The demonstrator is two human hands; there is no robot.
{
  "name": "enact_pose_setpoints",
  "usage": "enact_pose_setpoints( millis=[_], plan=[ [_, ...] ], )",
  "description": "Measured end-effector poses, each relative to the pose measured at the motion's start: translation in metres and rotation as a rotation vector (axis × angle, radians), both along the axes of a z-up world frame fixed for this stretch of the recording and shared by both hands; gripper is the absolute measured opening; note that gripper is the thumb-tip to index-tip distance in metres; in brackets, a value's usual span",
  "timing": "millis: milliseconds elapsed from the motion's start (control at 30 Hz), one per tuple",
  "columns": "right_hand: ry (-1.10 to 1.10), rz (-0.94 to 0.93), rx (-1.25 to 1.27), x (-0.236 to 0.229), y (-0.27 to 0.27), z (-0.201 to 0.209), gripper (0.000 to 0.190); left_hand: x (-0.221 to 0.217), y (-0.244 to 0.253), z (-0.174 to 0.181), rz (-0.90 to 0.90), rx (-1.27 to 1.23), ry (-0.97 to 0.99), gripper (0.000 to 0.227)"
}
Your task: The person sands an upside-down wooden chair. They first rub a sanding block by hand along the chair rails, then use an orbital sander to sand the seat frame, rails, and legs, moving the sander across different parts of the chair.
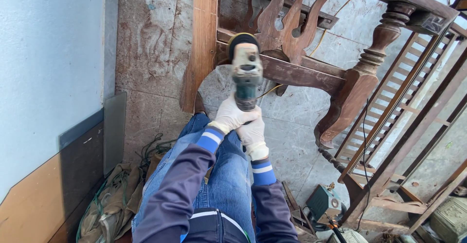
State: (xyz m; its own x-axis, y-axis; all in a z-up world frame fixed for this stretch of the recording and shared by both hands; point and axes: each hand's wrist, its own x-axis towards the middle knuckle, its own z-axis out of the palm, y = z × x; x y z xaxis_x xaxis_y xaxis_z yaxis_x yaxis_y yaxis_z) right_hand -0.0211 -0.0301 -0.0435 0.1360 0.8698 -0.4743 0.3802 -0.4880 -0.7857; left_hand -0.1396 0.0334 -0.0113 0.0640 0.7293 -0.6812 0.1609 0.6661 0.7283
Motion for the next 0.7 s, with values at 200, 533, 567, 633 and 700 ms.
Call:
enact_pose_setpoints(
  millis=[200,533,567,633,700],
  plan=[
    [0.083,-0.169,0.114,0.056,-0.024,-0.005,0.058,0.061,0.017,0.011,-0.423,-0.11,0.056,0.077],
    [0.116,-0.244,0.055,0.058,-0.02,-0.013,0.068,0.078,0.01,0.004,-0.014,-0.083,-0.131,0.094],
    [0.117,-0.248,0.054,0.05,-0.019,-0.007,0.068,0.071,0.01,0.005,-0.017,-0.085,-0.13,0.094],
    [0.158,-0.221,0.001,0.035,-0.013,0.005,0.075,0.059,0.013,0.009,-0.02,-0.144,-0.058,0.082],
    [0.172,-0.203,-0.011,0.023,-0.014,0.005,0.075,0.05,0.006,-0.006,-0.02,-0.109,-0.025,0.08]
  ],
)
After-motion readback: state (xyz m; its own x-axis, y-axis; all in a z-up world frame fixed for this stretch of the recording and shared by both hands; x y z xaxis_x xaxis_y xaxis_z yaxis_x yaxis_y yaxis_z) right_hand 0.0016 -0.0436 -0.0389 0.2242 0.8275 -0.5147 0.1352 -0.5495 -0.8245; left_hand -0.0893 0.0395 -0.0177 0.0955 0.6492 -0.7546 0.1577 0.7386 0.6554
